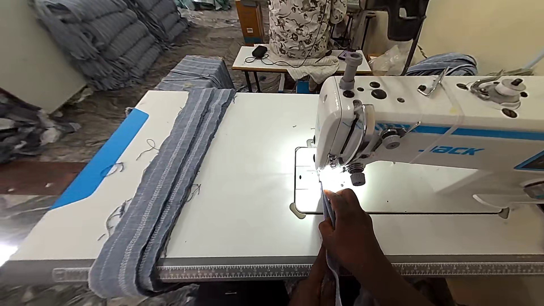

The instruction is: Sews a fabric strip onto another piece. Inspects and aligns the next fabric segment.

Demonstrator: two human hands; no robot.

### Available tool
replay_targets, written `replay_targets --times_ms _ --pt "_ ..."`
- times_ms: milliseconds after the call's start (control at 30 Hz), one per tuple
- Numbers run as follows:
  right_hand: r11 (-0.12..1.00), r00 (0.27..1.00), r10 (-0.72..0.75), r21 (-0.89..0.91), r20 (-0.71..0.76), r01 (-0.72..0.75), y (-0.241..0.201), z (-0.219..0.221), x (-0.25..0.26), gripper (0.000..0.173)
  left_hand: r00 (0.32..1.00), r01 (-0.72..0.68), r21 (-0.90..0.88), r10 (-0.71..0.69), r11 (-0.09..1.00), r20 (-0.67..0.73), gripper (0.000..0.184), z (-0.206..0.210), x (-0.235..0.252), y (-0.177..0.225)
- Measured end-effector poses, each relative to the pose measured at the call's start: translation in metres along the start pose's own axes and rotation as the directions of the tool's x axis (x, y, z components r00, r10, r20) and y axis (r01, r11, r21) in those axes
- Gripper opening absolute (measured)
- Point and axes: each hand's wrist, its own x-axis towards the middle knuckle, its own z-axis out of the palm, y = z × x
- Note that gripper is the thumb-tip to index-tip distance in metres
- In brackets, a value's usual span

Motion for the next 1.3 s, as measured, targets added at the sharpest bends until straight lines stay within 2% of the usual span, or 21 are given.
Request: replay_targets --times_ms 267,400,600,1100,1300 --pt "1.000 1.000 0.001 0.000 -0.007 -0.001 0.0001 0.0004 -0.0006 0.059 1.000 -0.029 0.044 0.029 0.999 0.005 0.063 0.0014 0.0009 0.0006" --pt "1.000 0.999 -0.025 0.004 -0.031 0.026 0.0026 0.0029 0.0004 0.057 0.999 -0.041 -0.010 0.041 0.999 0.009 0.064 0.0014 0.0005 -0.0029" --pt "0.999 0.998 -0.038 -0.007 -0.042 0.038 0.0026 0.0030 -0.0007 0.056 0.999 -0.032 0.025 0.032 0.999 -0.014 0.062 0.0015 0.0006 0.0021" --pt "1.000 1.000 -0.022 -0.001 -0.007 0.022 0.0020 -0.0013 -0.0009 0.058 1.000 -0.024 -0.022 0.024 0.999 -0.011 0.063 0.0037 0.0014 -0.0013" --pt "1.000 1.000 -0.011 -0.008 -0.001 0.011 0.0006 -0.0016 0.0003 0.057 0.998 -0.065 -0.035 0.064 0.997 -0.018 0.062 0.0047 0.0024 -0.0026"
